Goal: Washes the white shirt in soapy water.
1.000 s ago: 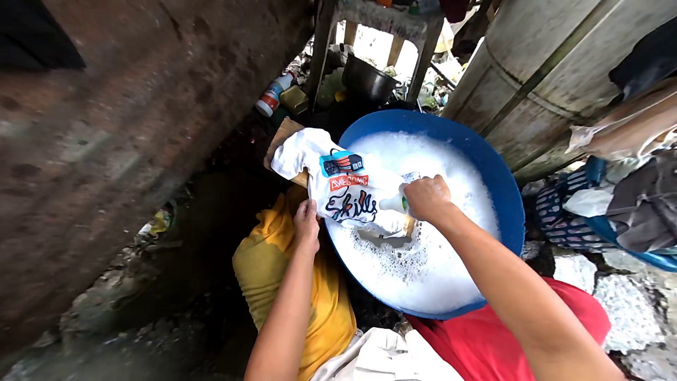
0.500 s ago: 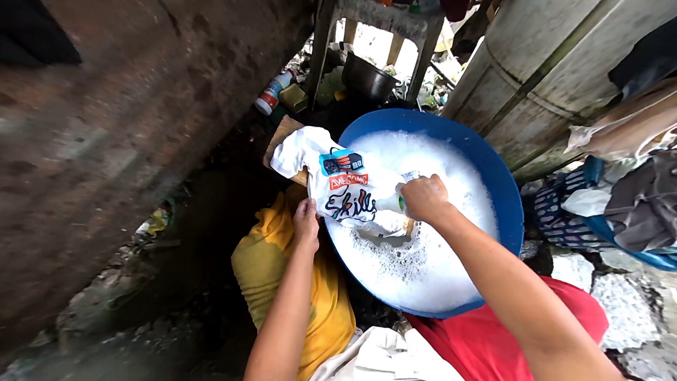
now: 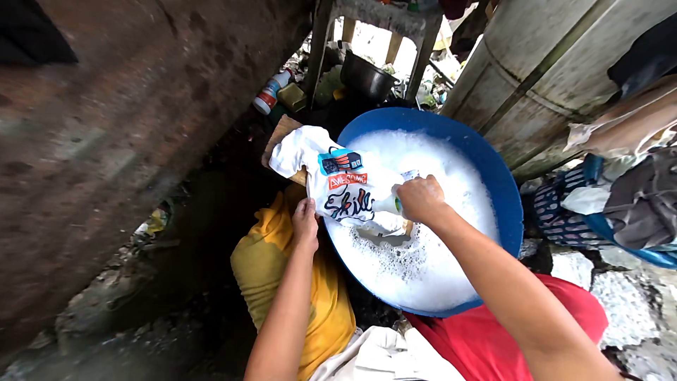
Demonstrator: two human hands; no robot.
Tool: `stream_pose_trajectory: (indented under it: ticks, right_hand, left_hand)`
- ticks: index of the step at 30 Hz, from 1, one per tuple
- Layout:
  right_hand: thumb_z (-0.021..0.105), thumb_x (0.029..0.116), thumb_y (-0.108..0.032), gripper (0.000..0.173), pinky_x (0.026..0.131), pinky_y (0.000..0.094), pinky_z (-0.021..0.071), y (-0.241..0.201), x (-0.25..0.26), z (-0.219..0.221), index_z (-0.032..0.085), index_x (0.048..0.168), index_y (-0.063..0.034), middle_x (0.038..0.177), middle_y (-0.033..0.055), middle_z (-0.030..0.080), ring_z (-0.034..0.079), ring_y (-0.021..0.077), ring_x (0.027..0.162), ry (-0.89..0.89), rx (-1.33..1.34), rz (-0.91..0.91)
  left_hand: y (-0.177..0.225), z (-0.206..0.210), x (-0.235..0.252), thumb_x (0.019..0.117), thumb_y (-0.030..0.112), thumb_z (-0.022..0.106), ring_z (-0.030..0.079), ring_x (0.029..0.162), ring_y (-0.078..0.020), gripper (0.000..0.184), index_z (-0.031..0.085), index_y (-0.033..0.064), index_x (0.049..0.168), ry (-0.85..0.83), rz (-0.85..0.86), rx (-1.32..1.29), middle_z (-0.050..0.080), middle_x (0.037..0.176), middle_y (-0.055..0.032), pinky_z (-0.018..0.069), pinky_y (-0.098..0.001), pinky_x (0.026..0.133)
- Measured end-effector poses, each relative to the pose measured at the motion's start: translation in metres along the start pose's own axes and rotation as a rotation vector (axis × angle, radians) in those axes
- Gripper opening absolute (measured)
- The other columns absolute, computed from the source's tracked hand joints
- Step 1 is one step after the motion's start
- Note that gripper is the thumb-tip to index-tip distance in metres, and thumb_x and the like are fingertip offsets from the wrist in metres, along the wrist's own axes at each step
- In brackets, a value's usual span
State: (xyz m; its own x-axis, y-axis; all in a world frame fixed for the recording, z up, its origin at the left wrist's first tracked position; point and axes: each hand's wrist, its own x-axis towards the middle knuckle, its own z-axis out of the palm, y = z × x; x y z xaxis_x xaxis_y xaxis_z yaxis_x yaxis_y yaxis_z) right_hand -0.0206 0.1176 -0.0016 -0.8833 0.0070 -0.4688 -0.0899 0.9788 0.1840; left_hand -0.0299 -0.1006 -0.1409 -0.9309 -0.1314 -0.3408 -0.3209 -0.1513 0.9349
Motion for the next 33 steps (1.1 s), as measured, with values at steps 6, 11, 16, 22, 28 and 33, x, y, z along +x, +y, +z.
stream_pose_trajectory:
  ticks: [6,11,16,22,28,33]
  right_hand:
    - [0.076,0.0852,-0.009,0.041,0.096,0.0647,0.0434,-0.001,0.0,0.0,0.068,0.125,-0.0049,0.116,0.0244,0.069,0.063,0.0451,0.115,-0.01,-0.007,0.002]
    - [0.076,0.0852,-0.008,0.04,0.095,0.0635,0.0436,0.003,0.001,0.001,0.068,0.123,-0.0034,0.116,0.0247,0.069,0.063,0.0449,0.114,-0.007,-0.011,0.016]
    - [0.075,0.0856,-0.007,0.04,0.096,0.0652,0.043,0.013,0.006,0.005,0.068,0.125,-0.0022,0.117,0.0259,0.069,0.062,0.0466,0.116,0.028,0.02,0.067]
    - [0.074,0.0877,-0.007,0.035,0.094,0.065,0.0439,0.023,0.011,0.005,0.068,0.122,-0.0004,0.117,0.0264,0.068,0.062,0.0463,0.116,0.039,0.016,0.144]
    - [0.073,0.0874,-0.006,0.033,0.094,0.066,0.0442,0.033,0.013,0.005,0.069,0.119,0.0011,0.116,0.027,0.068,0.062,0.0469,0.115,0.02,0.012,0.195]
    - [0.073,0.0881,-0.008,0.033,0.093,0.0667,0.0444,0.036,0.016,0.008,0.068,0.12,0.0004,0.117,0.0272,0.068,0.062,0.0476,0.115,-0.001,0.015,0.207]
  left_hand:
    - [-0.001,0.0,0.001,0.1115,0.025,0.041,0.057,0.101,-0.0168,0.035,0.054,0.0023,0.135,0.003,-0.002,-0.01,0.059,0.12,-0.0133,0.0479,-0.0364,0.092]
    - [-0.001,0.0,0.001,0.1114,0.024,0.042,0.057,0.102,-0.0173,0.035,0.053,0.0016,0.135,0.007,-0.004,-0.025,0.059,0.12,-0.0136,0.0478,-0.0369,0.093]
    - [0.001,0.001,0.0,0.1114,0.025,0.042,0.057,0.107,-0.0195,0.036,0.053,0.001,0.137,0.01,-0.006,-0.009,0.059,0.125,-0.0157,0.0475,-0.0391,0.096]
    - [0.002,0.001,0.0,0.1114,0.024,0.042,0.057,0.106,-0.0192,0.035,0.053,0.0006,0.136,0.012,-0.001,-0.01,0.058,0.124,-0.0157,0.0472,-0.0387,0.096]
    - [0.001,0.001,0.0,0.1116,0.024,0.041,0.057,0.107,-0.0199,0.036,0.054,0.0008,0.136,0.012,-0.006,-0.007,0.058,0.125,-0.0159,0.0467,-0.0396,0.097]
    - [0.002,0.001,-0.001,0.1113,0.023,0.042,0.057,0.103,-0.017,0.034,0.054,0.001,0.134,0.017,0.0,-0.01,0.059,0.121,-0.0136,0.0472,-0.0366,0.094]
